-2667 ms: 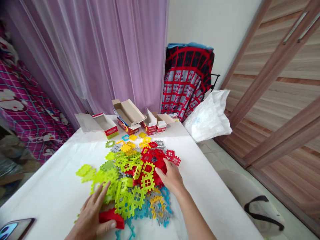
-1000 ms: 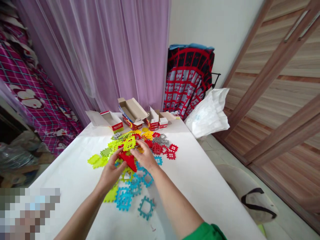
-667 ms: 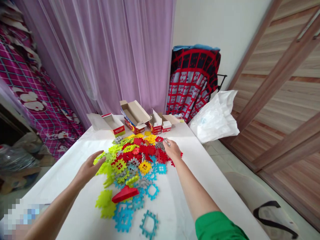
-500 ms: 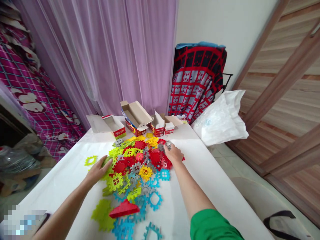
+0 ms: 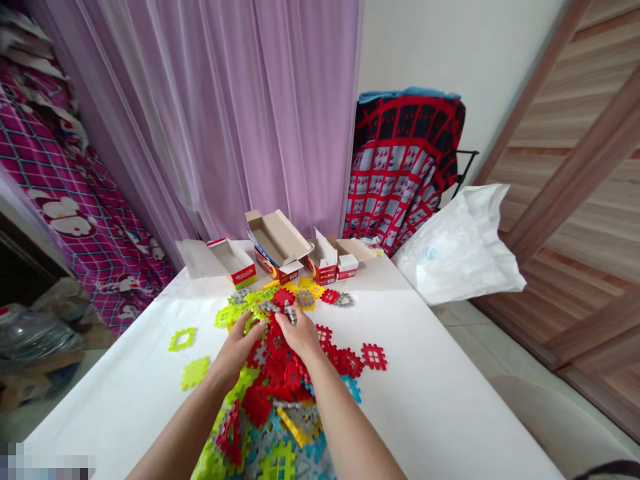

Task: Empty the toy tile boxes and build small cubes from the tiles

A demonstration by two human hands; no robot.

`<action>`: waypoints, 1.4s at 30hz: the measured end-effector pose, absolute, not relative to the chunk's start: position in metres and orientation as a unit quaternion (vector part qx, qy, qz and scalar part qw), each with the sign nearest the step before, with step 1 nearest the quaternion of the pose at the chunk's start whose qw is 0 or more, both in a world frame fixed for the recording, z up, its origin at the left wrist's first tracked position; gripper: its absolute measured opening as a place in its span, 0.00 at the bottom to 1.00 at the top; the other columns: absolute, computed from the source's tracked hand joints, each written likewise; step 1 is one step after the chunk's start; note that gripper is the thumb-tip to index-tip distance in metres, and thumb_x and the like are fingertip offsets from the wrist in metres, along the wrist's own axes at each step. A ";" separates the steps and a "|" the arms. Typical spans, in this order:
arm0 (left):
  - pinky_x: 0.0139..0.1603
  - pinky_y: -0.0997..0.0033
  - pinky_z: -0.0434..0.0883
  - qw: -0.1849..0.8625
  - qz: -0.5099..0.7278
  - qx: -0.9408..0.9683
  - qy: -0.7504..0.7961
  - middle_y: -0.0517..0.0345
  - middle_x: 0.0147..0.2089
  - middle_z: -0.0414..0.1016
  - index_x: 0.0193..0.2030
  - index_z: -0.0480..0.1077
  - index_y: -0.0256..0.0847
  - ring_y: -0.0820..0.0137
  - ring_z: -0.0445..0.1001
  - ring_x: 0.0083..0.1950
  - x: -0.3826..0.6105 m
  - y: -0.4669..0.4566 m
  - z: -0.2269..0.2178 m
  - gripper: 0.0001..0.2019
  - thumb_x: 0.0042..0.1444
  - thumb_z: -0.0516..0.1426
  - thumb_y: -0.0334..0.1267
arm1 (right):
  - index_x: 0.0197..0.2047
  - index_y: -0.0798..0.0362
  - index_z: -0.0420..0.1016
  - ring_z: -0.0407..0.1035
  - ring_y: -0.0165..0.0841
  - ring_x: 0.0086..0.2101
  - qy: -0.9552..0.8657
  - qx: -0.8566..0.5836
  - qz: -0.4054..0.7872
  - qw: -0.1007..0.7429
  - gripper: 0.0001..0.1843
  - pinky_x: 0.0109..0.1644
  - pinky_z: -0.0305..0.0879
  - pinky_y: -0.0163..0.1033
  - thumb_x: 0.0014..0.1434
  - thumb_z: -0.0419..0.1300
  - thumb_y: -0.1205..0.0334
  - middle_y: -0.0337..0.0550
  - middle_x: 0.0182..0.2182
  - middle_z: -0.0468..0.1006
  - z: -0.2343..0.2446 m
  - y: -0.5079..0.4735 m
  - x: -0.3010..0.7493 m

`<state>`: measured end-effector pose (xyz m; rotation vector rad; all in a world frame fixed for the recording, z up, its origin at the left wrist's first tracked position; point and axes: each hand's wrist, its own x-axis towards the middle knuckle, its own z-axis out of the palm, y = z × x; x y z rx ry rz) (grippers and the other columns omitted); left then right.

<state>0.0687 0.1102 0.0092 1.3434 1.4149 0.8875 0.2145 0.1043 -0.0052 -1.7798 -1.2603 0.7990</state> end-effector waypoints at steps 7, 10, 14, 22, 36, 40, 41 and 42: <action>0.47 0.61 0.74 0.456 0.334 0.608 0.558 0.46 0.58 0.74 0.64 0.61 0.44 0.59 0.76 0.53 0.016 0.123 0.041 0.36 0.52 0.53 0.62 | 0.43 0.55 0.79 0.73 0.40 0.46 -0.591 -0.583 0.368 0.419 0.35 0.51 0.66 0.41 0.61 0.44 0.35 0.46 0.41 0.81 0.019 0.124 0.258; 0.55 0.57 0.70 0.334 0.305 0.633 0.628 0.43 0.56 0.75 0.56 0.68 0.39 0.55 0.73 0.56 -0.007 0.160 0.028 0.34 0.51 0.51 0.62 | 0.42 0.54 0.79 0.73 0.43 0.46 -0.589 -0.695 0.257 0.322 0.32 0.50 0.65 0.42 0.63 0.45 0.38 0.48 0.42 0.80 0.015 0.161 0.283; 0.63 0.51 0.61 0.264 0.265 0.641 0.670 0.35 0.60 0.70 0.52 0.71 0.35 0.47 0.66 0.63 -0.006 0.208 0.000 0.32 0.47 0.56 0.58 | 0.54 0.54 0.72 0.67 0.44 0.54 -0.580 -0.784 0.155 0.160 0.28 0.55 0.61 0.43 0.62 0.51 0.43 0.56 0.53 0.74 0.004 0.204 0.285; 0.59 0.49 0.64 0.267 0.215 0.664 0.664 0.39 0.55 0.75 0.58 0.67 0.41 0.48 0.71 0.59 0.040 0.229 -0.025 0.35 0.50 0.54 0.63 | 0.49 0.52 0.76 0.70 0.49 0.51 -0.562 -0.754 0.267 0.209 0.32 0.53 0.64 0.50 0.53 0.56 0.35 0.51 0.49 0.78 -0.012 0.227 0.255; 0.58 0.62 0.68 0.452 0.300 0.691 0.478 0.51 0.58 0.74 0.60 0.65 0.42 0.61 0.72 0.58 0.052 0.145 0.046 0.37 0.49 0.53 0.64 | 0.42 0.51 0.79 0.74 0.33 0.39 -0.574 -0.538 0.505 0.356 0.18 0.47 0.69 0.41 0.56 0.61 0.47 0.40 0.38 0.81 0.057 0.147 0.237; 0.62 0.56 0.66 0.415 0.264 0.708 0.507 0.47 0.64 0.68 0.63 0.63 0.43 0.56 0.67 0.63 -0.004 0.092 0.042 0.41 0.47 0.55 0.66 | 0.46 0.51 0.77 0.73 0.36 0.45 -0.571 -0.604 0.413 0.371 0.18 0.52 0.68 0.42 0.55 0.63 0.52 0.45 0.46 0.79 0.051 0.079 0.278; 0.65 0.55 0.63 0.367 0.245 0.734 0.516 0.48 0.67 0.64 0.64 0.62 0.44 0.54 0.62 0.66 -0.020 0.078 0.034 0.41 0.47 0.56 0.65 | 0.48 0.51 0.77 0.73 0.37 0.46 -0.553 -0.643 0.393 0.356 0.20 0.51 0.69 0.42 0.54 0.63 0.52 0.46 0.47 0.79 0.045 0.057 0.288; 0.66 0.53 0.61 0.328 0.230 0.754 0.521 0.49 0.69 0.60 0.65 0.60 0.46 0.52 0.59 0.68 -0.037 0.062 0.022 0.42 0.46 0.57 0.65 | 0.51 0.50 0.75 0.74 0.37 0.44 -0.522 -0.681 0.382 0.342 0.23 0.47 0.71 0.41 0.53 0.64 0.51 0.46 0.47 0.78 0.038 0.032 0.298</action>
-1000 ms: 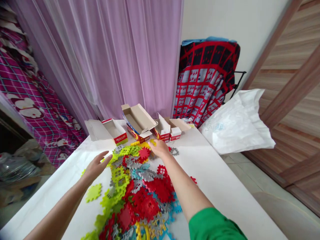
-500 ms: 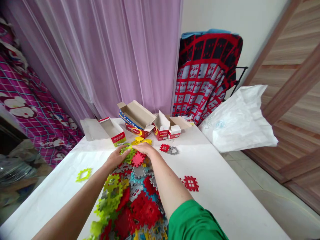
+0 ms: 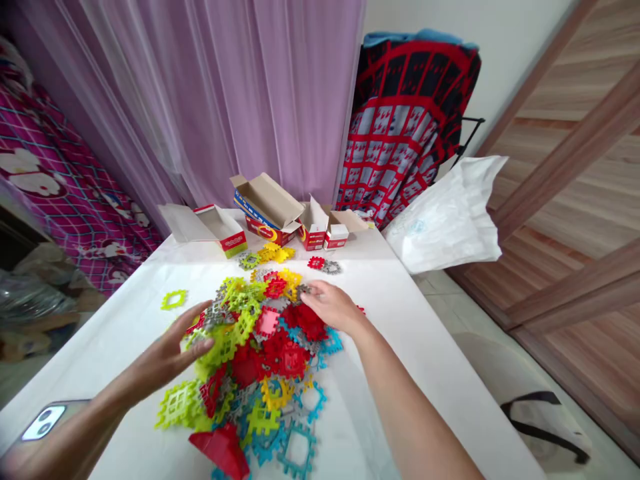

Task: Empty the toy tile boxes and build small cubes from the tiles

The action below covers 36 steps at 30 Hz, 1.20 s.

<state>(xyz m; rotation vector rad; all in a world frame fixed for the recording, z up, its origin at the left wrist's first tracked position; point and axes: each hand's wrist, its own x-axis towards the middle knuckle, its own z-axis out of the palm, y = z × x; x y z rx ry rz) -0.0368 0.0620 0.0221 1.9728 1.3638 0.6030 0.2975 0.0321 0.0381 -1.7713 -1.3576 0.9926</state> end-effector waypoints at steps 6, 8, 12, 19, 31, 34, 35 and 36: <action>0.63 0.41 0.62 0.217 0.161 0.828 0.492 0.46 0.73 0.49 0.72 0.39 0.56 0.42 0.54 0.69 -0.074 -0.021 -0.058 0.62 0.31 0.63 0.67 | 0.68 0.42 0.52 0.75 0.35 0.35 -0.377 -0.707 0.519 0.298 0.44 0.27 0.71 0.35 0.52 0.61 0.41 0.47 0.47 0.76 -0.004 -0.075 0.299; 0.64 0.34 0.55 0.190 0.146 0.822 0.517 0.40 0.73 0.49 0.72 0.40 0.55 0.39 0.53 0.69 -0.056 -0.030 -0.063 0.63 0.29 0.64 0.68 | 0.70 0.44 0.45 0.75 0.36 0.39 -0.366 -0.690 0.533 0.326 0.47 0.31 0.73 0.36 0.53 0.60 0.41 0.49 0.49 0.74 -0.012 -0.075 0.282; 0.63 0.39 0.58 0.234 0.152 0.796 0.537 0.37 0.71 0.53 0.71 0.48 0.49 0.43 0.56 0.69 -0.001 -0.022 -0.040 0.55 0.37 0.63 0.63 | 0.68 0.44 0.50 0.73 0.40 0.46 -0.376 -0.671 0.529 0.358 0.44 0.35 0.74 0.40 0.53 0.61 0.42 0.50 0.56 0.71 -0.019 -0.048 0.244; 0.64 0.53 0.62 0.362 0.314 0.711 0.515 0.45 0.65 0.63 0.65 0.60 0.45 0.54 0.65 0.64 0.043 0.010 -0.015 0.38 0.44 0.62 0.41 | 0.60 0.47 0.67 0.69 0.39 0.52 -0.511 -0.660 0.408 0.370 0.34 0.59 0.64 0.45 0.48 0.66 0.59 0.43 0.52 0.75 -0.002 -0.013 0.200; 0.68 0.46 0.55 0.311 0.201 0.811 0.452 0.43 0.73 0.49 0.70 0.50 0.48 0.49 0.50 0.72 -0.026 -0.020 -0.013 0.47 0.46 0.60 0.61 | 0.62 0.49 0.67 0.69 0.42 0.53 -0.595 -0.637 0.351 0.342 0.32 0.59 0.63 0.49 0.53 0.63 0.53 0.49 0.56 0.72 0.033 -0.031 0.250; 0.65 0.29 0.45 0.210 0.102 0.872 0.430 0.42 0.75 0.41 0.72 0.39 0.55 0.38 0.43 0.72 -0.053 -0.058 -0.061 0.65 0.28 0.66 0.65 | 0.66 0.49 0.61 0.53 0.48 0.64 -0.700 -0.585 0.344 0.219 0.46 0.66 0.52 0.52 0.46 0.68 0.45 0.52 0.66 0.58 0.001 -0.090 0.265; 0.65 0.27 0.43 0.177 0.087 0.880 0.431 0.41 0.75 0.40 0.72 0.37 0.56 0.36 0.41 0.72 -0.056 -0.066 -0.074 0.69 0.23 0.68 0.63 | 0.67 0.48 0.59 0.47 0.51 0.66 -0.727 -0.572 0.333 0.181 0.52 0.67 0.49 0.54 0.42 0.70 0.43 0.53 0.68 0.52 -0.011 -0.106 0.266; 0.65 0.27 0.43 0.149 0.085 0.884 0.435 0.40 0.75 0.39 0.72 0.36 0.55 0.37 0.41 0.72 -0.056 -0.071 -0.083 0.69 0.23 0.69 0.61 | 0.68 0.47 0.57 0.42 0.53 0.67 -0.748 -0.566 0.313 0.152 0.56 0.67 0.47 0.57 0.39 0.71 0.41 0.54 0.69 0.48 -0.022 -0.117 0.265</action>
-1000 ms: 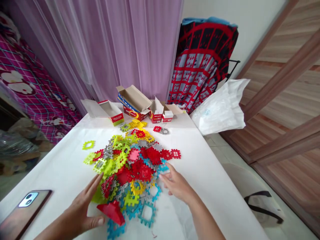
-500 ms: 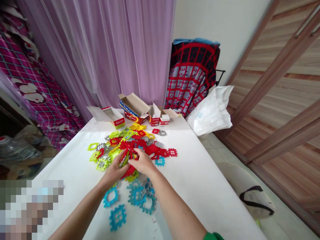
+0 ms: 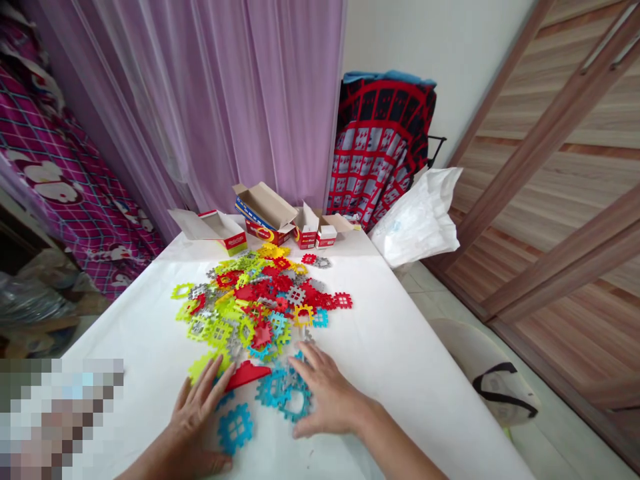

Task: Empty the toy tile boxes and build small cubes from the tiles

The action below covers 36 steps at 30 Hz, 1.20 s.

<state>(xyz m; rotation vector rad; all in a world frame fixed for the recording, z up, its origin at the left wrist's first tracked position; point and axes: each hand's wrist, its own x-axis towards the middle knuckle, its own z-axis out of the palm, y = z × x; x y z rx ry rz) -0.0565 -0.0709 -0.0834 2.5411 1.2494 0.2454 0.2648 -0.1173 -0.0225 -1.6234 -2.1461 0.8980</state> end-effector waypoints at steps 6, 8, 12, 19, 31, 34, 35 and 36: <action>0.66 0.36 0.52 0.036 0.151 0.871 0.465 0.42 0.72 0.53 0.72 0.44 0.50 0.52 0.52 0.71 -0.021 -0.042 -0.076 0.36 0.58 0.54 0.43 | 0.66 0.52 0.61 0.56 0.51 0.61 -0.828 -0.504 0.127 0.209 0.51 0.64 0.55 0.58 0.45 0.64 0.32 0.60 0.63 0.62 -0.066 -0.087 0.228; 0.65 0.35 0.53 0.022 0.154 0.848 0.507 0.40 0.71 0.54 0.71 0.49 0.47 0.51 0.53 0.71 -0.012 -0.025 -0.066 0.32 0.60 0.51 0.41 | 0.64 0.54 0.63 0.63 0.48 0.56 -0.832 -0.486 0.077 0.256 0.50 0.62 0.58 0.57 0.46 0.63 0.31 0.59 0.57 0.69 -0.067 -0.063 0.211; 0.62 0.29 0.53 0.016 0.190 0.807 0.559 0.39 0.72 0.52 0.72 0.43 0.47 0.49 0.52 0.71 -0.018 -0.011 -0.066 0.34 0.60 0.51 0.43 | 0.60 0.50 0.67 0.66 0.45 0.53 -0.806 -0.485 0.031 0.337 0.45 0.59 0.60 0.53 0.47 0.60 0.29 0.53 0.54 0.72 -0.057 -0.041 0.203; 0.66 0.37 0.56 0.060 0.262 0.820 0.506 0.48 0.72 0.53 0.71 0.42 0.58 0.55 0.57 0.70 -0.067 -0.005 -0.104 0.32 0.61 0.50 0.46 | 0.53 0.52 0.75 0.67 0.44 0.53 -0.548 -0.733 -0.067 0.398 0.20 0.58 0.61 0.52 0.63 0.52 0.53 0.54 0.52 0.74 -0.063 -0.003 0.313; 0.66 0.43 0.58 0.081 0.391 0.670 0.626 0.40 0.65 0.65 0.58 0.67 0.40 0.51 0.60 0.68 -0.076 0.087 -0.054 0.31 0.57 0.46 0.59 | 0.47 0.48 0.79 0.74 0.36 0.47 -0.636 -0.631 0.094 0.434 0.20 0.55 0.67 0.42 0.65 0.49 0.52 0.45 0.45 0.81 -0.077 0.066 0.306; 0.66 0.39 0.56 0.088 0.369 0.677 0.631 0.40 0.64 0.66 0.56 0.69 0.40 0.50 0.60 0.67 -0.087 0.119 -0.057 0.32 0.56 0.44 0.60 | 0.48 0.48 0.79 0.72 0.37 0.49 -0.586 -0.673 0.055 0.448 0.19 0.57 0.65 0.44 0.64 0.49 0.53 0.45 0.48 0.79 -0.068 0.099 0.340; 0.67 0.39 0.55 0.100 0.354 0.677 0.637 0.40 0.64 0.67 0.56 0.69 0.40 0.49 0.60 0.67 -0.090 0.130 -0.061 0.33 0.56 0.44 0.61 | 0.49 0.48 0.78 0.70 0.38 0.52 -0.575 -0.695 0.041 0.430 0.18 0.60 0.63 0.45 0.63 0.51 0.54 0.46 0.50 0.78 -0.065 0.113 0.352; 0.67 0.39 0.55 0.117 0.340 0.676 0.644 0.40 0.64 0.67 0.57 0.69 0.39 0.50 0.60 0.68 -0.093 0.139 -0.065 0.34 0.55 0.43 0.61 | 0.51 0.49 0.77 0.68 0.40 0.55 -0.557 -0.723 0.031 0.407 0.18 0.61 0.61 0.46 0.62 0.53 0.55 0.47 0.52 0.76 -0.063 0.127 0.363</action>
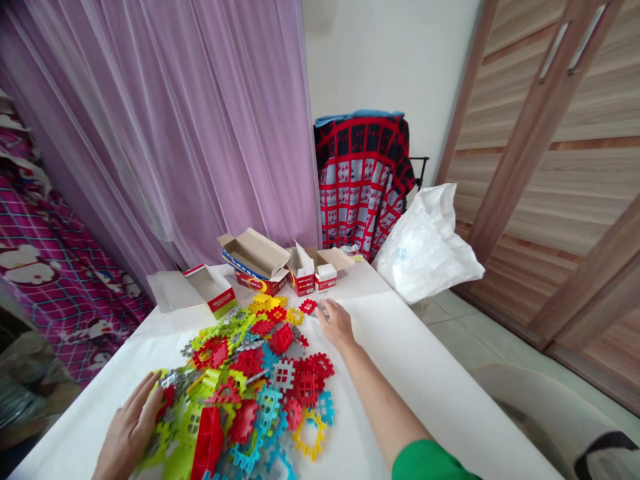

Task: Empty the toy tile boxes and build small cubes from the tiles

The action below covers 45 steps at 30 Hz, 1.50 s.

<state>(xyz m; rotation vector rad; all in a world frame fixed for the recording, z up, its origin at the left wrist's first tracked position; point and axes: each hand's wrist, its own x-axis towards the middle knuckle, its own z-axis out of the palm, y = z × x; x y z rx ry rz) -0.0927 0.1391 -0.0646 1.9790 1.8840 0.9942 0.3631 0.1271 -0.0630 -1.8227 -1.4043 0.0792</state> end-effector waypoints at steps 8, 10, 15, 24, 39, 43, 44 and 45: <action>0.70 0.45 0.50 0.206 0.291 0.705 0.613 0.44 0.68 0.62 0.63 0.64 0.38 0.54 0.55 0.71 -0.076 0.180 -0.071 0.38 0.54 0.44 0.63 | 0.55 0.44 0.74 0.68 0.36 0.55 -0.622 -0.705 0.104 0.323 0.19 0.63 0.58 0.46 0.64 0.51 0.53 0.42 0.52 0.77 -0.070 0.185 0.350; 0.70 0.48 0.52 0.216 0.290 0.730 0.580 0.47 0.67 0.63 0.62 0.66 0.40 0.56 0.57 0.70 -0.066 0.183 -0.067 0.36 0.54 0.46 0.62 | 0.52 0.45 0.76 0.69 0.34 0.54 -0.652 -0.670 0.126 0.331 0.19 0.62 0.59 0.42 0.64 0.51 0.51 0.41 0.51 0.78 -0.073 0.181 0.333; 0.69 0.50 0.56 0.244 0.297 0.742 0.549 0.52 0.62 0.71 0.53 0.73 0.43 0.55 0.63 0.66 -0.053 0.176 -0.057 0.29 0.52 0.51 0.60 | 0.44 0.49 0.81 0.71 0.38 0.51 -0.659 -0.589 0.205 0.421 0.26 0.58 0.64 0.43 0.65 0.46 0.44 0.43 0.46 0.80 -0.073 0.155 0.295; 0.71 0.56 0.51 0.273 0.307 0.717 0.563 0.48 0.69 0.59 0.63 0.65 0.38 0.59 0.55 0.71 -0.062 0.118 -0.047 0.37 0.54 0.48 0.62 | 0.46 0.50 0.80 0.69 0.38 0.54 -0.572 -0.564 0.274 0.528 0.31 0.63 0.60 0.48 0.59 0.50 0.35 0.46 0.51 0.78 -0.063 0.087 0.293; 0.71 0.56 0.51 0.282 0.427 0.648 0.564 0.51 0.68 0.62 0.59 0.68 0.42 0.60 0.58 0.69 -0.052 0.039 -0.054 0.30 0.56 0.50 0.57 | 0.54 0.54 0.74 0.66 0.38 0.56 -0.463 -0.609 0.183 0.618 0.30 0.64 0.59 0.48 0.64 0.45 0.42 0.51 0.54 0.75 -0.083 -0.005 0.232; 0.70 0.56 0.53 0.289 0.461 0.614 0.572 0.49 0.66 0.65 0.57 0.70 0.40 0.59 0.60 0.68 -0.057 0.031 -0.052 0.28 0.57 0.50 0.57 | 0.47 0.56 0.78 0.72 0.42 0.50 -0.368 -0.616 0.211 0.663 0.29 0.57 0.67 0.49 0.59 0.50 0.40 0.53 0.48 0.79 -0.092 -0.023 0.261; 0.69 0.55 0.55 0.292 0.470 0.604 0.574 0.49 0.65 0.67 0.56 0.71 0.40 0.59 0.62 0.67 -0.058 0.029 -0.051 0.28 0.57 0.49 0.56 | 0.45 0.55 0.79 0.73 0.42 0.49 -0.362 -0.617 0.214 0.665 0.28 0.55 0.68 0.48 0.58 0.53 0.41 0.53 0.47 0.80 -0.095 -0.029 0.266; 0.69 0.54 0.57 0.296 0.478 0.594 0.575 0.49 0.63 0.69 0.55 0.71 0.40 0.58 0.63 0.66 -0.059 0.028 -0.052 0.27 0.58 0.49 0.56 | 0.44 0.55 0.79 0.74 0.42 0.47 -0.360 -0.621 0.211 0.664 0.27 0.54 0.69 0.48 0.56 0.54 0.42 0.53 0.45 0.80 -0.097 -0.034 0.268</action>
